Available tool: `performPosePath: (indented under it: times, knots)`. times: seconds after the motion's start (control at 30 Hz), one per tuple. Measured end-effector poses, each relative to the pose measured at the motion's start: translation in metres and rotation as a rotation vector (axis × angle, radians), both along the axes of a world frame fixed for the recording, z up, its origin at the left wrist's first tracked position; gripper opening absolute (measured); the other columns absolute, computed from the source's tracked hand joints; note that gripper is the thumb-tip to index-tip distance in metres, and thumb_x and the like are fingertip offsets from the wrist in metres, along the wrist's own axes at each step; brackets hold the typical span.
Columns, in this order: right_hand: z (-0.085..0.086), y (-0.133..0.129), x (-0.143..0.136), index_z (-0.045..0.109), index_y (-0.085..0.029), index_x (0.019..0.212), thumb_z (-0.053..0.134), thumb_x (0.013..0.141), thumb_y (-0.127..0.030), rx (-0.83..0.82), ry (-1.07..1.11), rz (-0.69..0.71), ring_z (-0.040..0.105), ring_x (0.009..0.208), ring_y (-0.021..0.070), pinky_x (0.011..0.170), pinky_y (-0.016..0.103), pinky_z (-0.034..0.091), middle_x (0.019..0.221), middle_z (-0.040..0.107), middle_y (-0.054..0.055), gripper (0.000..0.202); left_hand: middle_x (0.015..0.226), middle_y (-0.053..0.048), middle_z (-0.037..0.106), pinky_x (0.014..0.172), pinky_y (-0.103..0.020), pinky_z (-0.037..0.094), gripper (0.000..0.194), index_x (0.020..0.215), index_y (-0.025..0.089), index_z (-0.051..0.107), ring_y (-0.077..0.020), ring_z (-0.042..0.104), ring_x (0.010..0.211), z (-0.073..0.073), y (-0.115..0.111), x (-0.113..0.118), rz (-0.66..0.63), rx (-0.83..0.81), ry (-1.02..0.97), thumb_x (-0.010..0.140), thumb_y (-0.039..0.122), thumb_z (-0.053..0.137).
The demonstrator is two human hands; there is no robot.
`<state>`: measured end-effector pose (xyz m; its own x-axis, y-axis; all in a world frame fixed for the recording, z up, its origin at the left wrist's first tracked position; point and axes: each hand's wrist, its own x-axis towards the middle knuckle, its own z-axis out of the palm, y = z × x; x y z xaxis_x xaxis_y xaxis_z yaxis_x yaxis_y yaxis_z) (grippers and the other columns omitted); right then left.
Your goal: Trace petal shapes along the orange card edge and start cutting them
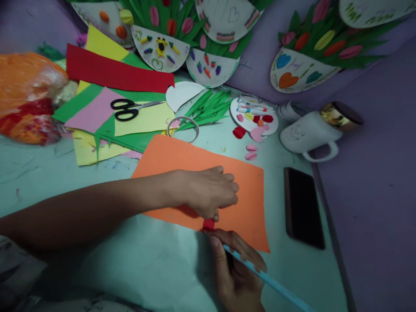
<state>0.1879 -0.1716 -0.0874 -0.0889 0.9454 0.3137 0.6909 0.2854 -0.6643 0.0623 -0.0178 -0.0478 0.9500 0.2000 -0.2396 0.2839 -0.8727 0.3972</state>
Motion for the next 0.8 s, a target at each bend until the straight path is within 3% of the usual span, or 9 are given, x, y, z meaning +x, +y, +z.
performPosePath:
  times: [0.23,0.67,0.8]
  knots:
    - [0.0003,-0.0016,-0.0003,0.071,-0.021,0.084,0.058,0.089,-0.019,0.008,0.017,-0.035,0.068,0.06,0.0138,0.055,0.022,0.051,0.07,0.072,0.001,0.014,0.092,-0.006,0.062,0.075,-0.037,0.032,0.033,0.06,0.019,0.045,-0.0237,0.048,0.094,0.0054,-0.0013,0.0002,0.022,-0.007,0.013,0.076,0.031,0.072]
    - [-0.0008,-0.0027,-0.0049,0.069,-0.022,0.072,0.06,0.086,-0.016,0.013,0.104,-0.097,0.067,0.057,0.0147,0.053,0.023,0.052,0.067,0.071,0.0,0.018,0.093,-0.006,0.062,0.073,-0.037,0.031,0.034,0.062,0.019,0.043,-0.0234,0.048,0.093,0.0061,-0.0013,-0.0007,0.018,-0.01,0.009,0.076,0.031,0.072]
    - [-0.0045,-0.0073,-0.0005,0.07,-0.021,0.075,0.06,0.087,-0.021,0.062,0.209,-0.23,0.065,0.054,0.0144,0.048,0.023,0.049,0.066,0.07,0.0,0.015,0.095,-0.005,0.061,0.075,-0.037,0.031,0.028,0.066,0.019,0.048,-0.023,0.047,0.094,0.0057,-0.0008,-0.0011,0.008,-0.002,0.023,0.078,0.032,0.069]
